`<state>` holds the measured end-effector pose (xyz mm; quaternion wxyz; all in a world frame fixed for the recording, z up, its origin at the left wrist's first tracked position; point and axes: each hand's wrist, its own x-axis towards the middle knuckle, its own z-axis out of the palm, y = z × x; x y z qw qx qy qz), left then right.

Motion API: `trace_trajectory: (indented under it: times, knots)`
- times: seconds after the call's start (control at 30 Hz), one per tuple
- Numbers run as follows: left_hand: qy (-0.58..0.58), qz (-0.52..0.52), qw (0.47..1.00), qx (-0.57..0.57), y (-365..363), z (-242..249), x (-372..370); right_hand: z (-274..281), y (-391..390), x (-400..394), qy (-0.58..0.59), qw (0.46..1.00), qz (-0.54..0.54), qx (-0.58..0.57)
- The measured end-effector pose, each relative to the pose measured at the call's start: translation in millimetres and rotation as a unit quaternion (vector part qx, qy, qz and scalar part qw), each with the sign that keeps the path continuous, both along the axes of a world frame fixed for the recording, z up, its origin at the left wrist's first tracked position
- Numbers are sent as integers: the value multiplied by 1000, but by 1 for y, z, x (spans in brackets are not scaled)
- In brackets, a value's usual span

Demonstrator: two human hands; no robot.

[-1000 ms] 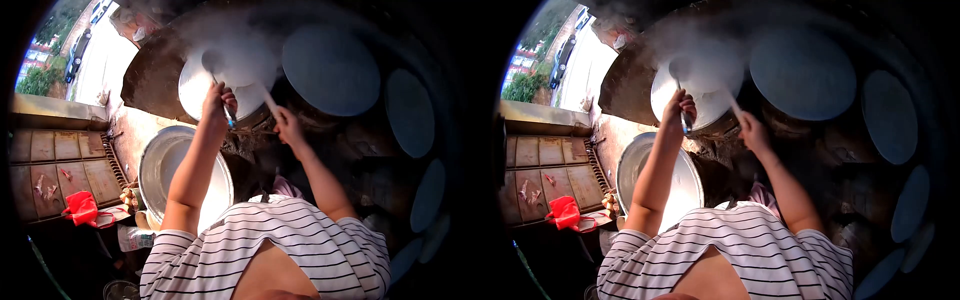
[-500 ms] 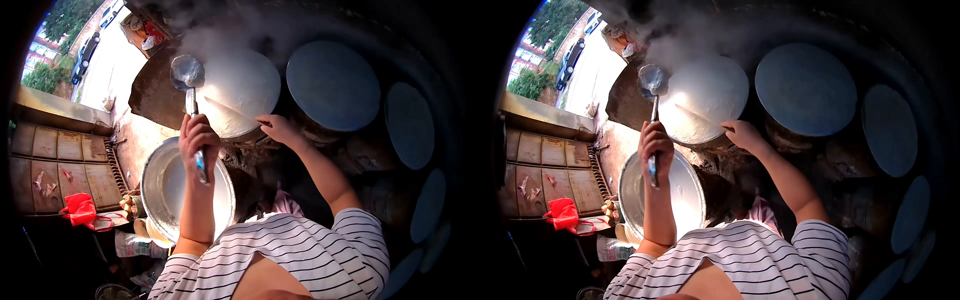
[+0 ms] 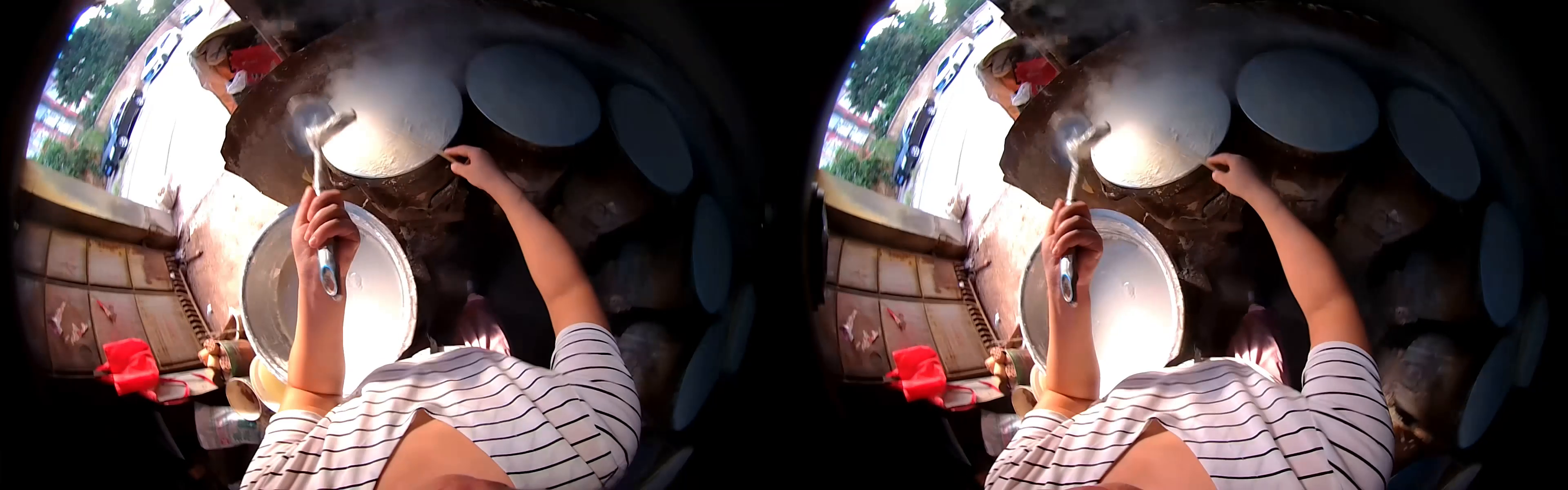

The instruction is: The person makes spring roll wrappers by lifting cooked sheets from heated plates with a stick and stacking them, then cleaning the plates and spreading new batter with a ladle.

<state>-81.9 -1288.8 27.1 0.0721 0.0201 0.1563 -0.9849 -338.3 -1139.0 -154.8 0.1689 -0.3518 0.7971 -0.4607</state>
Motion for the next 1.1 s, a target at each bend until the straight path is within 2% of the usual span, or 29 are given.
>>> trace_trajectory:
  times: [0.03,0.07,0.1,0.13,0.17,0.2,0.27,0.33,0.4,0.43,0.47,0.53,0.57,0.67,0.73,0.8,0.87,0.97,1.1]
  knots:
    - [-25,-5,998,49,-5,-10,11,-13,-5,6,-91,985,-91,-115]
    - [-58,-21,995,72,-8,-20,22,-39,-10,4,35,974,-189,-122]
    - [-84,-29,992,90,-3,-25,37,-42,-6,25,58,976,-173,-120]
    - [-110,-49,987,104,2,-26,48,-76,-12,39,91,974,-124,-168]
    - [-98,-50,988,105,3,-28,60,-54,-3,76,105,975,-80,-179]
    - [-82,-69,988,109,3,-32,66,-45,9,103,29,982,-47,-179]
    - [-68,-114,990,40,13,-21,76,-19,48,136,23,991,-87,-98]
    - [-17,-142,988,-55,35,-19,90,-77,90,147,-27,956,-184,-226]
    - [-106,-55,940,-320,80,5,97,-71,160,190,-82,967,-124,-207]
    - [19,-133,921,-366,75,-2,98,-62,197,218,-87,974,-124,-168]
    - [56,-185,920,-341,93,22,91,-52,229,250,-98,978,-132,-128]
    - [91,-344,902,-245,115,37,77,-33,281,320,-205,914,-297,-187]
    - [97,-410,882,-212,135,49,70,-13,306,352,-337,836,-410,-141]
    - [139,-581,791,-135,220,73,60,-2,362,457,-271,715,-600,-238]
    - [169,-673,712,-107,293,84,67,19,388,516,-237,625,-703,-242]
    - [185,-738,643,-88,368,93,83,24,409,570,-191,504,-779,-320]
    - [179,-803,559,-101,446,88,107,26,433,618,-82,406,-799,-437]
    - [233,-831,458,-210,566,55,159,23,477,678,15,300,-843,-447]
    - [309,-784,346,-411,678,7,256,14,516,728,64,223,-902,-364]
